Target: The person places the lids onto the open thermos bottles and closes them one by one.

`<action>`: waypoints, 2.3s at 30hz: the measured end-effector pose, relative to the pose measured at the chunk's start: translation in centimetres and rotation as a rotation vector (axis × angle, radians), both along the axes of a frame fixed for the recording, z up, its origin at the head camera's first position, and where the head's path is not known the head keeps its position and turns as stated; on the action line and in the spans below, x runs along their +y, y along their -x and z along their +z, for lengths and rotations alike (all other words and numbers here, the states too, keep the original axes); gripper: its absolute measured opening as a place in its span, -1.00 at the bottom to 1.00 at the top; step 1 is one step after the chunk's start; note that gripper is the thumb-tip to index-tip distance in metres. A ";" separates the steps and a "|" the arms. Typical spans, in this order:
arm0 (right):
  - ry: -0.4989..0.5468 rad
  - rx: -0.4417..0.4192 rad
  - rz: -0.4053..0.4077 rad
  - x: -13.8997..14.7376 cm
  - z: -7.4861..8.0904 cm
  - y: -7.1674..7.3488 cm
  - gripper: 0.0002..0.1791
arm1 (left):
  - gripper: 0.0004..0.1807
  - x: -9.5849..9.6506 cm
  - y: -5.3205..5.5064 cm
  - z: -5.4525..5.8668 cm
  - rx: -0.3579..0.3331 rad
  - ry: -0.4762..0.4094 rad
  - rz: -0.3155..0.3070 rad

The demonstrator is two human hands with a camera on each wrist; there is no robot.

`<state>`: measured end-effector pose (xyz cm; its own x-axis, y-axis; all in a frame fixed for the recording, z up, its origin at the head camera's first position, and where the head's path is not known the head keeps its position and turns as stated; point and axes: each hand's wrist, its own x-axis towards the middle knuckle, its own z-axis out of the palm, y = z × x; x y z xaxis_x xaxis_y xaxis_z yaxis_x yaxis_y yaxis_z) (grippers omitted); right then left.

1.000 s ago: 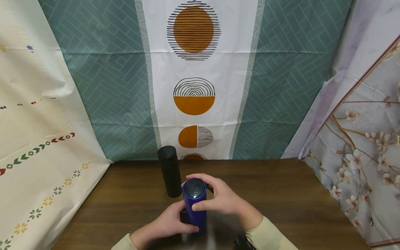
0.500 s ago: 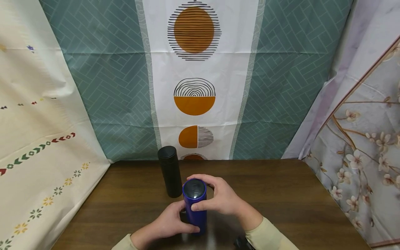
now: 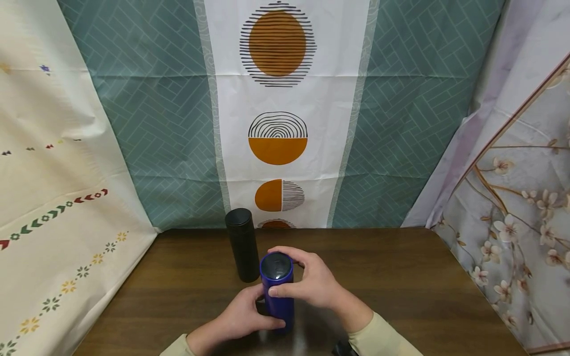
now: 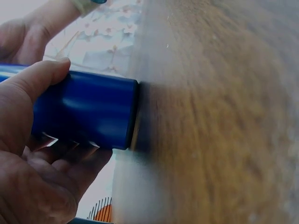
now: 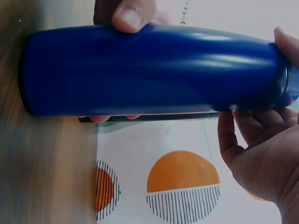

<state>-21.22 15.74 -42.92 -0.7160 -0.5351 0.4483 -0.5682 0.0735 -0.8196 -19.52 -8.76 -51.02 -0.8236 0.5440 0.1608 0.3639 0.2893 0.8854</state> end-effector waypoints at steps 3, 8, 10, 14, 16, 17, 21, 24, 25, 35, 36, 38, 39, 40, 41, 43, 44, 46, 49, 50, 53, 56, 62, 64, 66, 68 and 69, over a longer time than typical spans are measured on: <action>0.001 -0.020 -0.040 -0.2 0.1 -0.3 -0.27 | -0.32 0.0 0.0 0.1 0.001 0.007 0.024; -0.001 -0.040 -0.098 -0.5 0.2 -0.6 -0.25 | -0.31 0.1 0.0 0.0 0.014 0.021 0.065; -0.004 -0.043 -0.118 -0.7 0.2 -0.7 -0.24 | -0.30 0.2 0.0 0.0 0.014 0.023 0.074; -0.006 -0.060 -0.157 -0.9 0.2 -1.0 -0.23 | -0.29 0.2 -0.1 0.0 0.008 0.024 0.088; -0.005 -0.070 -0.177 -1.0 0.3 -1.1 -0.24 | -0.28 0.2 -0.1 0.0 0.008 0.026 0.095; -0.004 -0.072 -0.185 -1.0 0.3 -1.2 -0.24 | -0.28 0.3 -0.1 0.0 0.007 0.029 0.100; -0.009 -0.078 -0.216 -1.2 0.3 -1.4 -0.24 | -0.28 0.3 -0.3 0.0 0.006 0.029 0.116; -0.011 -0.077 -0.224 -1.3 0.2 -1.5 -0.24 | -0.29 0.4 -0.3 0.0 0.008 0.032 0.126; -0.013 -0.074 -0.221 -1.3 0.2 -1.5 -0.24 | -0.28 0.4 -0.2 -0.1 0.010 0.036 0.127; -0.025 -0.044 -0.087 -0.4 0.4 -0.8 -0.16 | -0.29 0.2 0.0 -0.2 0.040 0.032 0.079; -0.020 -0.038 -0.058 -0.3 0.4 -0.7 -0.14 | -0.30 0.1 0.1 -0.3 0.041 0.027 0.070; -0.002 -0.028 0.015 -0.1 0.3 -0.5 -0.10 | -0.31 0.0 0.2 -0.3 0.035 0.018 0.051; 0.004 -0.026 0.053 -0.1 0.3 -0.3 -0.09 | -0.32 -0.1 0.2 -0.3 0.029 0.014 0.039; 0.012 -0.025 0.090 0.0 0.3 -0.2 -0.08 | -0.32 -0.1 0.3 -0.3 0.024 0.011 0.028; 0.017 -0.024 0.124 0.1 0.2 -0.1 -0.08 | -0.33 -0.2 0.3 -0.3 0.018 0.010 0.020; 0.031 -0.026 0.181 0.2 0.3 0.1 -0.09 | -0.34 -0.3 0.3 -0.3 0.004 0.009 0.002; 0.035 -0.023 0.200 0.2 0.3 0.1 -0.09 | -0.35 -0.4 0.4 -0.2 -0.001 0.009 -0.008; 0.043 -0.015 0.232 0.3 0.3 0.2 -0.10 | -0.36 -0.5 0.4 -0.2 -0.010 0.010 -0.030; 0.054 -0.011 0.277 0.3 0.3 0.4 -0.08 | -0.36 -0.6 0.4 0.0 -0.030 0.011 -0.068; 0.056 -0.014 0.287 0.4 0.2 0.4 -0.08 | -0.36 -0.7 0.4 0.0 -0.036 0.012 -0.079; 0.057 -0.013 0.305 0.4 0.2 0.4 -0.09 | -0.36 -0.8 0.3 0.2 -0.039 0.024 -0.095; 0.048 -0.008 0.285 0.4 0.1 0.4 -0.13 | -0.37 -0.8 0.3 0.3 -0.043 0.032 -0.093; 0.025 -0.004 0.228 0.4 0.1 0.3 -0.21 | -0.35 -0.7 0.2 0.2 -0.052 0.032 -0.075; 0.025 -0.002 0.217 0.3 0.2 0.2 -0.22 | -0.36 -0.7 0.1 0.2 -0.046 0.030 -0.071; 0.026 -0.001 0.208 0.3 0.2 0.2 -0.22 | -0.36 -0.7 0.1 0.2 -0.042 0.027 -0.070; 0.025 0.000 0.196 0.3 0.2 0.2 -0.22 | -0.37 -0.7 0.0 0.2 -0.038 0.027 -0.065; 0.024 0.000 0.190 0.3 0.2 0.1 -0.22 | -0.38 -0.6 0.0 0.2 -0.037 0.027 -0.063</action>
